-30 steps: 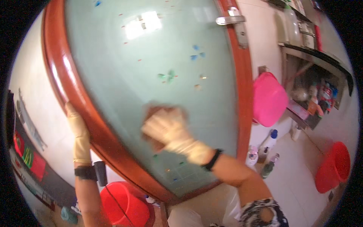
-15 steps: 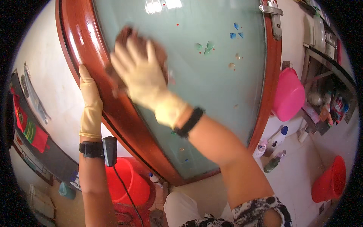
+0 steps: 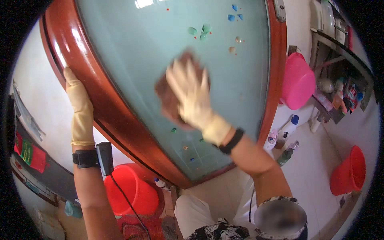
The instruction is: The person wipes a door frame and frosted glass surface with a cloth, then washes the cloth in a bathroom sink.
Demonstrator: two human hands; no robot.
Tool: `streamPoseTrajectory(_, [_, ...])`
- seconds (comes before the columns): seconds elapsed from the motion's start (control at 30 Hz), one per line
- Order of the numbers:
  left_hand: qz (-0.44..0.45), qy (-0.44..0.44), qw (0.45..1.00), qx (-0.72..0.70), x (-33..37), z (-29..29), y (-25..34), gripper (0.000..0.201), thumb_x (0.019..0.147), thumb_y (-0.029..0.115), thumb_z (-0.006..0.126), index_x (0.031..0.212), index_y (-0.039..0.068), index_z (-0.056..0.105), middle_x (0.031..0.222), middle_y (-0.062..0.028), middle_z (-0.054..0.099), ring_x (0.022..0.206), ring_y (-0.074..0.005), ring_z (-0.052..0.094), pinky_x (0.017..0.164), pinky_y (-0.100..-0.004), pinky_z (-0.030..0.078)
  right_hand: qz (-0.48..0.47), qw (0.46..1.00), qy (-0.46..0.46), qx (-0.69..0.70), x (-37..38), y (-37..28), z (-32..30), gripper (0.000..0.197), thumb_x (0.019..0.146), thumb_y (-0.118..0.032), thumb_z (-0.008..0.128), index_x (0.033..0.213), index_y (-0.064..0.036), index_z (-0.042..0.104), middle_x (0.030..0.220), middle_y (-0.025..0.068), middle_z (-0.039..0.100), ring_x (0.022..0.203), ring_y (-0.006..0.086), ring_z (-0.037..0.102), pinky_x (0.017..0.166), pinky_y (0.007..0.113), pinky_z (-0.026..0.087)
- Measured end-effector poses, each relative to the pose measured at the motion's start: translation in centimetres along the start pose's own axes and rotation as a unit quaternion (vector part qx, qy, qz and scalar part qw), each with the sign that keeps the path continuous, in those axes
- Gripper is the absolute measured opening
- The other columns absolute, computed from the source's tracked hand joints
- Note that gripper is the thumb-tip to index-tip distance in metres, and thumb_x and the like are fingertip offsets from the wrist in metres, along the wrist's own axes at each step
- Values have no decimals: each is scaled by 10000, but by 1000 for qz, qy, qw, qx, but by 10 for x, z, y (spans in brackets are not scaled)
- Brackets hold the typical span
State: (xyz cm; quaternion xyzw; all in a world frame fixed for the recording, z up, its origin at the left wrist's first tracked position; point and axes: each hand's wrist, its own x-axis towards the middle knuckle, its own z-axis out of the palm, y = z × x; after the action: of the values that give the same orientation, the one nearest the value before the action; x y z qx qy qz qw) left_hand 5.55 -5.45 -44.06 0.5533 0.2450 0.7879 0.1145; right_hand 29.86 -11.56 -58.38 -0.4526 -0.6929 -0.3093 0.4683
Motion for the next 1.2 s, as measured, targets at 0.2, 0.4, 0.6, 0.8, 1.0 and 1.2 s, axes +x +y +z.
streamPoseTrajectory(0.2, [-41,-10,998,-56,-5,8,6,582,960,452,384,1227,-56,485,1193,-96,556,1060,-192,523,950,-292,397,83,996,18,2,-30,0,10,958,505,-260,795,1374,-214,393,1476,183,189,1341,446,163,1005,682,164])
streamPoseTrajectory(0.4, [-20,8,1000,-8,0,0,2,600,959,444,400,1283,-59,443,1275,-109,505,1139,-191,476,1001,-284,346,176,958,-224,12,-247,-20,74,901,526,-197,813,1330,-206,407,1343,211,296,1207,438,310,968,679,224])
streamPoseTrajectory(0.6, [-46,-9,999,-15,-3,3,0,680,938,502,400,1336,-49,384,1352,-130,425,1220,-215,406,1053,-307,286,181,976,119,27,-33,1,15,956,560,-322,804,1363,-92,340,1410,192,273,1279,427,253,1015,626,160])
streamPoseTrajectory(0.8, [9,-56,996,73,-6,-11,2,682,946,514,354,1382,-9,322,1384,-118,384,1243,-211,383,1068,-298,266,213,962,173,10,-44,16,18,930,502,-393,804,1269,-48,406,1331,179,357,1219,409,331,1017,586,196])
streamPoseTrajectory(1.0, [124,-98,972,177,-13,-27,13,665,953,501,337,1390,1,301,1395,-124,358,1244,-234,378,1042,-320,307,612,619,363,334,-294,51,106,727,856,-248,617,1440,-179,190,1352,20,283,1210,235,315,1065,334,218])
streamPoseTrajectory(1.2, [112,-100,973,176,-19,-35,7,666,947,508,343,1395,18,288,1413,-123,306,1264,-252,326,1042,-363,279,533,771,247,246,-148,11,60,701,759,-2,562,1392,-45,264,1384,110,304,1254,224,308,997,326,304])
